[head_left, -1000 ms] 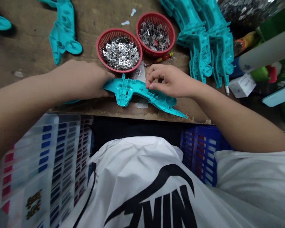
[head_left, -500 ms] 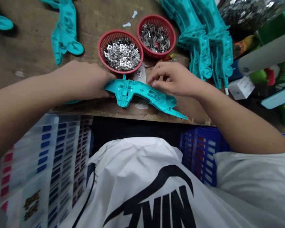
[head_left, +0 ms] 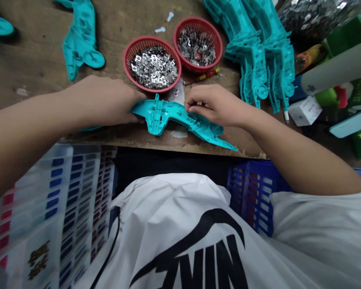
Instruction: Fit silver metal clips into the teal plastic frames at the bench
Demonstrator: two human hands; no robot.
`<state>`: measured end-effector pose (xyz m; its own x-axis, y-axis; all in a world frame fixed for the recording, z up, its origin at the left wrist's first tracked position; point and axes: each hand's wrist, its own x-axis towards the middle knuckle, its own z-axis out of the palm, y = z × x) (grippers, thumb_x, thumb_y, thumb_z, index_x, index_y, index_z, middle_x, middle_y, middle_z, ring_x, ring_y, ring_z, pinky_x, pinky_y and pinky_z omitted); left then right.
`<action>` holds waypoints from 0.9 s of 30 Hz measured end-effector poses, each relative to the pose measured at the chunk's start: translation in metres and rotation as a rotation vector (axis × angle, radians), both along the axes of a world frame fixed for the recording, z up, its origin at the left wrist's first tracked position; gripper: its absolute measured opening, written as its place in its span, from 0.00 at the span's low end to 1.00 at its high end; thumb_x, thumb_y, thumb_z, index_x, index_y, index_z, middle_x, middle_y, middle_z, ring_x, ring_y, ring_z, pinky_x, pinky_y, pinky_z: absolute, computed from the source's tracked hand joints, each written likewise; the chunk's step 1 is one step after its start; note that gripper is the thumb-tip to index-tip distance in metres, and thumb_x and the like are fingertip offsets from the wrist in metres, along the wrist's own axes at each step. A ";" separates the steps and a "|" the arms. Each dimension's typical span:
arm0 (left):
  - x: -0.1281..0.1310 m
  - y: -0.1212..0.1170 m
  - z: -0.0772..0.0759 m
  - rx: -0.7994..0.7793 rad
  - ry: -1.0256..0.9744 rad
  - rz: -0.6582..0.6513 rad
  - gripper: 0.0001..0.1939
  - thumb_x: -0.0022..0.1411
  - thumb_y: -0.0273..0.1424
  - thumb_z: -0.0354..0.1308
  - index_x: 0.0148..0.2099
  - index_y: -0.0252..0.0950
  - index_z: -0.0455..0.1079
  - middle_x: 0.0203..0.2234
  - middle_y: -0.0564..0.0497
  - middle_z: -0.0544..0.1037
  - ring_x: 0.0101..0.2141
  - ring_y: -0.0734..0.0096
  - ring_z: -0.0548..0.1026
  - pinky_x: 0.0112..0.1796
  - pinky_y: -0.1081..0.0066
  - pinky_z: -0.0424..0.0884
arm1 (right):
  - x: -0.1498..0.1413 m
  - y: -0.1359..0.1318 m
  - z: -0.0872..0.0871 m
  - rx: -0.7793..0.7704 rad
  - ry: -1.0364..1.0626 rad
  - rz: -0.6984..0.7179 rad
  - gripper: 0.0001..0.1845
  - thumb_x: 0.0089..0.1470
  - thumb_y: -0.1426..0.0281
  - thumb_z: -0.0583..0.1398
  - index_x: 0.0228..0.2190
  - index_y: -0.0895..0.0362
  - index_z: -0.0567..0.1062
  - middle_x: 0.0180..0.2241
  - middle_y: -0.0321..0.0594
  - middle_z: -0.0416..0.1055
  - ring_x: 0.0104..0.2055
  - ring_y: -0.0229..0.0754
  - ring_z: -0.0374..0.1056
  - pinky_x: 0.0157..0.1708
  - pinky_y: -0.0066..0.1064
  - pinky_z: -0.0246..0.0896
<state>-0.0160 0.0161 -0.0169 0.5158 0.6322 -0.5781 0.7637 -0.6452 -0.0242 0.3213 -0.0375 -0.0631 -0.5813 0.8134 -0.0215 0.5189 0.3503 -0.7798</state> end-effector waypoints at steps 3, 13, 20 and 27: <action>-0.001 0.001 -0.003 0.009 -0.003 -0.005 0.33 0.82 0.45 0.68 0.80 0.37 0.80 0.70 0.35 0.86 0.71 0.24 0.84 0.73 0.32 0.81 | -0.005 -0.002 0.002 0.005 -0.022 -0.009 0.12 0.76 0.59 0.79 0.42 0.50 0.87 0.49 0.41 0.87 0.64 0.57 0.81 0.76 0.56 0.75; 0.004 -0.001 -0.006 0.001 0.060 0.075 0.31 0.78 0.46 0.71 0.75 0.37 0.82 0.68 0.36 0.85 0.70 0.19 0.85 0.71 0.27 0.81 | 0.036 0.024 0.008 0.307 -0.402 -0.314 0.15 0.74 0.72 0.66 0.52 0.48 0.93 0.59 0.47 0.93 0.63 0.66 0.88 0.71 0.63 0.83; 0.001 0.000 -0.007 0.062 0.099 0.015 0.38 0.77 0.54 0.68 0.79 0.39 0.80 0.66 0.38 0.86 0.68 0.19 0.87 0.66 0.31 0.85 | 0.070 0.043 -0.055 0.288 -0.446 -0.354 0.21 0.75 0.51 0.72 0.62 0.45 0.88 0.69 0.54 0.87 0.73 0.73 0.78 0.73 0.73 0.76; 0.003 -0.001 -0.010 0.041 0.062 0.036 0.36 0.75 0.51 0.68 0.76 0.37 0.82 0.66 0.36 0.86 0.69 0.16 0.86 0.69 0.27 0.82 | 0.026 0.021 -0.011 0.273 -0.426 -0.303 0.19 0.82 0.49 0.68 0.61 0.43 0.92 0.66 0.53 0.87 0.71 0.70 0.79 0.71 0.64 0.80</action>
<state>-0.0133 0.0155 -0.0267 0.4559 0.6737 -0.5816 0.7828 -0.6145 -0.0981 0.3473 -0.0166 -0.0742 -0.3084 0.9508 0.0308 0.8750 0.2962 -0.3829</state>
